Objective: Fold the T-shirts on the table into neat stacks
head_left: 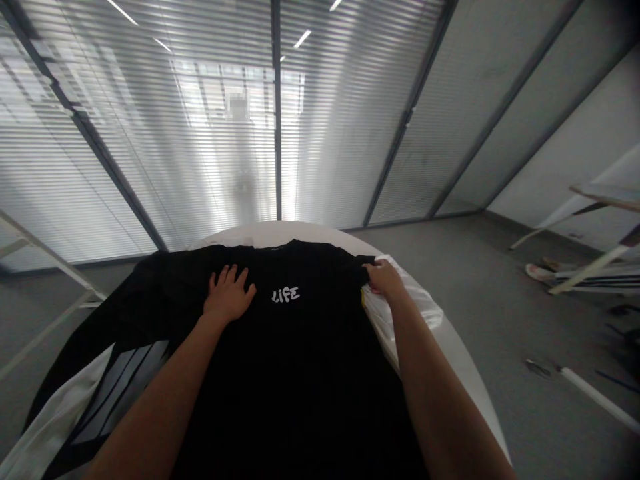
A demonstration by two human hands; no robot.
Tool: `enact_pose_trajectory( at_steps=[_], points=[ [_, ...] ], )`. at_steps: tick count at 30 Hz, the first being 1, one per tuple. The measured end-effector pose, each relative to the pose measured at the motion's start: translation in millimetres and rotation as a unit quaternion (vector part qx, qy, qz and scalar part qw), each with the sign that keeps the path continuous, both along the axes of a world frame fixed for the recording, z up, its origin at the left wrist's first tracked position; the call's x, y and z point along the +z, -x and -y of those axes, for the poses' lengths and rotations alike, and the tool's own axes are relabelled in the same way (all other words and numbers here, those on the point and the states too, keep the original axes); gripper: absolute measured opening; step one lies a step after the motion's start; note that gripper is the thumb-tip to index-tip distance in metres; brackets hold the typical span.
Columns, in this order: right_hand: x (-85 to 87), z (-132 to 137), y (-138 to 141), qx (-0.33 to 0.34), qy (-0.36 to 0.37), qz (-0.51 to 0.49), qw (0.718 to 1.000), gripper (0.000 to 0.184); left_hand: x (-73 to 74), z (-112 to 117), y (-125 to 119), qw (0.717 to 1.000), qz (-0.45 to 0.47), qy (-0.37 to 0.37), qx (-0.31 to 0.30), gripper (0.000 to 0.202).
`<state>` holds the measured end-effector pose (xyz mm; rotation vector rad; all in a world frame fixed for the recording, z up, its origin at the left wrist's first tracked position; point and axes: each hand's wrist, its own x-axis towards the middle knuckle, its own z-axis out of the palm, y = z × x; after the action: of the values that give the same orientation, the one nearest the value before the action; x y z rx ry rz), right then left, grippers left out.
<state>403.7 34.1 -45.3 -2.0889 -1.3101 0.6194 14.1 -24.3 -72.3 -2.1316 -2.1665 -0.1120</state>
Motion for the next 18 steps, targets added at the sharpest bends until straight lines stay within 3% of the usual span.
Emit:
enact_pose_trajectory(
  at_steps=[5,15,18],
  points=[
    [0.7,1,6,-0.001,-0.005,-0.092,0.996,0.054,-0.9,0,1,1.000,-0.002,0.002,0.003,0.063],
    [11.0,7,14,0.016,-0.083,-0.164,0.983,0.046,-3.4,-1,2,1.000,-0.002,-0.003,0.000,0.064],
    [10.8,8,15,-0.001,-0.099,-0.166,0.981,0.051,-3.3,-1,2,1.000,0.000,-0.003,0.000,0.064]
  ],
)
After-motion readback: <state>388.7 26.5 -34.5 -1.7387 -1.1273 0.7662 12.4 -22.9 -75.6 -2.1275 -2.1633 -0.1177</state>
